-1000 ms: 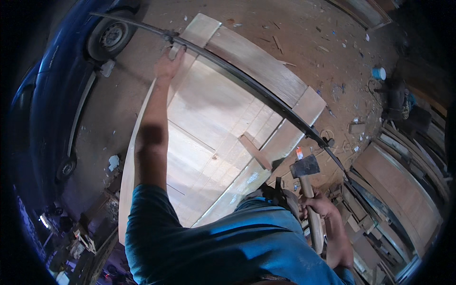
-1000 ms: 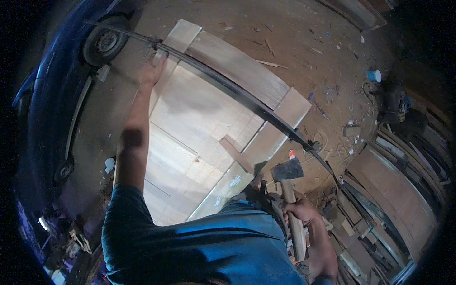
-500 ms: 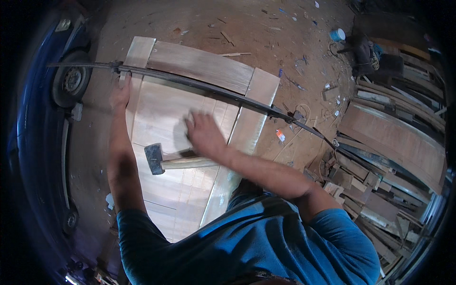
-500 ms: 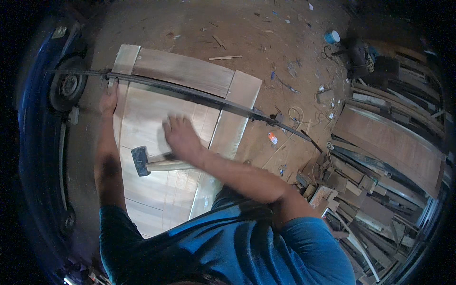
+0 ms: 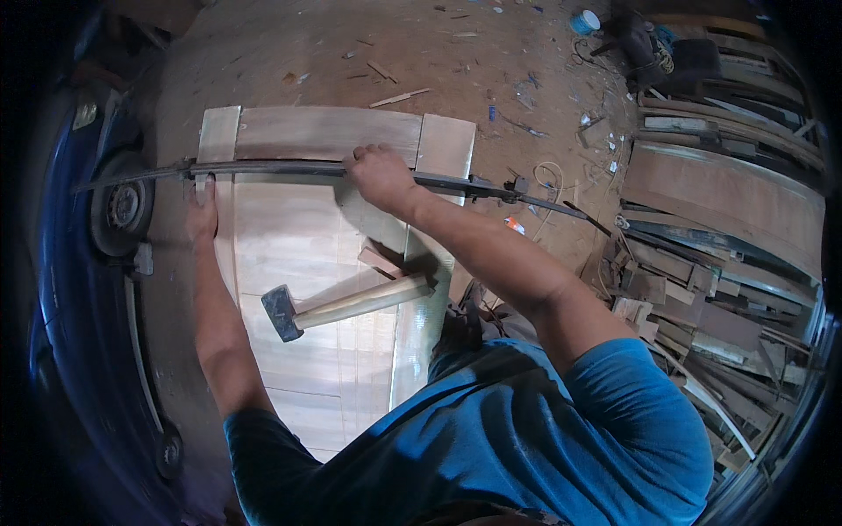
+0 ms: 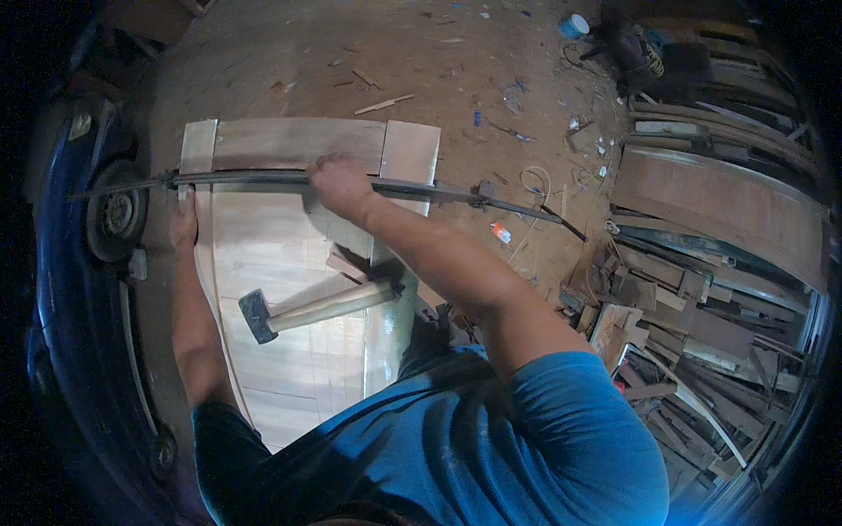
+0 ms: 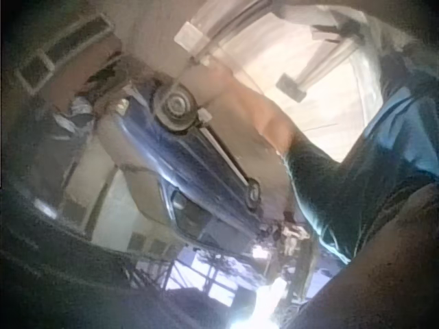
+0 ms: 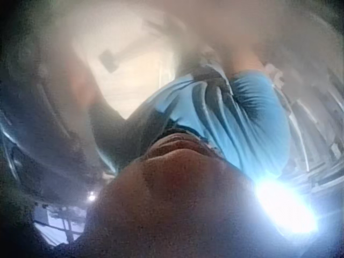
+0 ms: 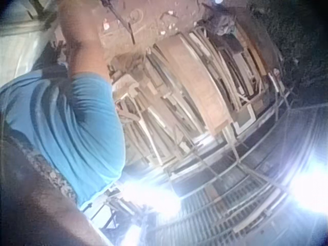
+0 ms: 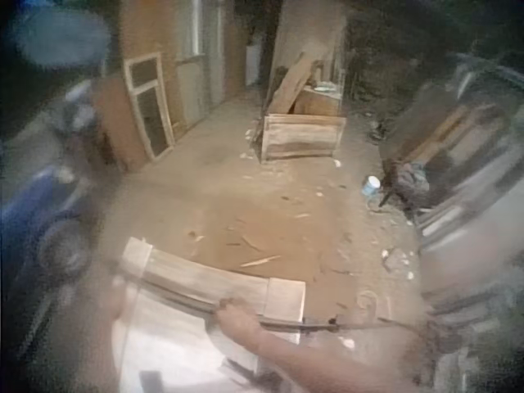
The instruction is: The person uses a drill to secure wooden planks together, then uses a hammer to drive wooden dowels into pre-drilled holes. They adjust a metal clamp to hold the planks in place and continue hammering dowels to assemble the structure.
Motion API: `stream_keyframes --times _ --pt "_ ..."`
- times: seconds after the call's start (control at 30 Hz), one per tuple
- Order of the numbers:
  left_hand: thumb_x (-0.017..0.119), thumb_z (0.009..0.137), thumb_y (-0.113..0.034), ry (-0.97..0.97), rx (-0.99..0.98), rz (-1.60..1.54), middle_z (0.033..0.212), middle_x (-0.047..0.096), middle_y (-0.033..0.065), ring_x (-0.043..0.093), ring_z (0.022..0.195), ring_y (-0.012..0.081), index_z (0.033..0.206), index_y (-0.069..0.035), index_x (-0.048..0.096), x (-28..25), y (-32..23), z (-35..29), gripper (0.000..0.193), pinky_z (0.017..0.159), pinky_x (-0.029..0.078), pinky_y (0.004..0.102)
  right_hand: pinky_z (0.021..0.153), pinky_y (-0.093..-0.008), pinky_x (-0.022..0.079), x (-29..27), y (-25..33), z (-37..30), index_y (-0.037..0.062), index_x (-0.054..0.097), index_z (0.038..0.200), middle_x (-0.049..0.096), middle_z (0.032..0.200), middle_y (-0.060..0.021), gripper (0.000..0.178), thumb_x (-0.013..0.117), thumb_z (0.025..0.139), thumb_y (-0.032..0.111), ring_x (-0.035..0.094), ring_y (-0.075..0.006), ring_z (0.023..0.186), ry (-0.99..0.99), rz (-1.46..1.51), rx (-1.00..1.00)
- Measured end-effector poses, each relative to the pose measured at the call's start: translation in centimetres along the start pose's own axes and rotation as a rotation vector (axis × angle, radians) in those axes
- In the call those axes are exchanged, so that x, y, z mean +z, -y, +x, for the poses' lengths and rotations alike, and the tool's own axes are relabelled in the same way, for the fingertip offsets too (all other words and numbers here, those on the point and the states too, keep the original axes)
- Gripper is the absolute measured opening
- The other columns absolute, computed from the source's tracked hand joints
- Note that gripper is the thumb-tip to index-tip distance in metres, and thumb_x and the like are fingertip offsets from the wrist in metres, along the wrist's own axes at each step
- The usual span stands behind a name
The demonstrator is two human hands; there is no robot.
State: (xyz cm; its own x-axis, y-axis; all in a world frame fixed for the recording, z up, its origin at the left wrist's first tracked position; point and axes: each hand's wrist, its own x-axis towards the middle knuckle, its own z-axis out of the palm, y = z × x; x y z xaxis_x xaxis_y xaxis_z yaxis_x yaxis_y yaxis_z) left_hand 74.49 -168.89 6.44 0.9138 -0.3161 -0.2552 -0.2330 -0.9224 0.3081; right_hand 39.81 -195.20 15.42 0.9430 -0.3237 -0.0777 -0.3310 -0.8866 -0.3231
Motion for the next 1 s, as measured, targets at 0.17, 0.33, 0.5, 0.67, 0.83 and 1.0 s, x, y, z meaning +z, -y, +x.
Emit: stream_keyframes --times 0.17,0.33,0.5,0.67,0.83,1.0 --pt "0.045 0.087 -0.083 -0.075 0.123 -0.032 0.151 0.047 0.0282 0.046 0.139 0.0458 0.155 -0.003 0.038 0.2 1.0 -0.2 0.105 0.116 0.035 0.0484 0.094 -0.0449 0.047 0.4 0.3 -0.9 0.0042 0.068 0.100 0.067 0.101 -0.0153 0.016 0.060 0.089 0.013 0.064 -0.0327 0.106 -0.062 0.021 0.091" --pt "0.045 0.085 -0.085 -0.050 0.088 -0.035 0.152 0.046 0.0275 0.045 0.140 0.0460 0.155 -0.004 0.038 -0.2 -1.6 -0.7 0.107 0.116 0.034 0.0500 0.095 -0.0475 0.050 0.3 -1.8 -3.0 0.0023 0.068 0.109 0.066 0.112 -0.0195 0.026 0.058 0.087 0.011 0.063 -0.0357 0.109 -0.082 0.073 0.123" --pt "0.042 0.083 -0.088 0.043 -0.093 0.052 0.153 0.045 0.0256 0.046 0.139 0.0456 0.160 -0.008 0.029 -0.1 -0.6 -0.5 0.112 0.118 0.032 0.0524 0.099 -0.0495 0.047 -6.2 -8.7 -14.4 -0.0001 0.061 0.122 0.061 0.124 -0.0236 0.044 0.072 0.090 0.028 0.059 -0.0419 0.115 -0.334 0.166 0.196" --pt "0.042 0.083 -0.087 0.095 -0.083 0.147 0.154 0.045 0.0253 0.044 0.141 0.0439 0.159 -0.008 0.031 0.3 -0.8 -0.1 0.111 0.119 0.031 0.0505 0.102 -0.0508 0.046 -8.4 -16.8 -25.4 0.0041 0.055 0.137 0.059 0.128 -0.0263 0.067 0.078 0.086 0.041 0.057 -0.0444 0.120 -0.121 0.135 0.401" --pt "0.052 0.079 -0.086 -0.055 -0.003 0.004 0.152 0.044 0.0291 0.044 0.141 0.0437 0.160 -0.006 0.028 0.1 3.8 1.7 0.116 0.118 0.034 0.0487 0.096 -0.0483 0.050 -6.8 -19.9 -26.2 0.0029 0.058 0.133 0.061 0.125 -0.0223 0.048 0.069 0.094 0.028 0.060 -0.0429 0.116 0.225 0.180 0.393" --pt "0.058 0.079 -0.083 0.067 -0.125 -0.127 0.150 0.047 0.0300 0.044 0.142 0.0421 0.158 -0.005 0.031 -1.9 -3.9 -2.7 0.115 0.118 0.034 0.0450 0.085 -0.0510 0.051 -5.7 -21.8 -27.0 0.0012 0.061 0.122 0.064 0.109 -0.0260 0.028 0.060 0.098 0.016 0.062 -0.0477 0.100 0.265 0.147 0.393"
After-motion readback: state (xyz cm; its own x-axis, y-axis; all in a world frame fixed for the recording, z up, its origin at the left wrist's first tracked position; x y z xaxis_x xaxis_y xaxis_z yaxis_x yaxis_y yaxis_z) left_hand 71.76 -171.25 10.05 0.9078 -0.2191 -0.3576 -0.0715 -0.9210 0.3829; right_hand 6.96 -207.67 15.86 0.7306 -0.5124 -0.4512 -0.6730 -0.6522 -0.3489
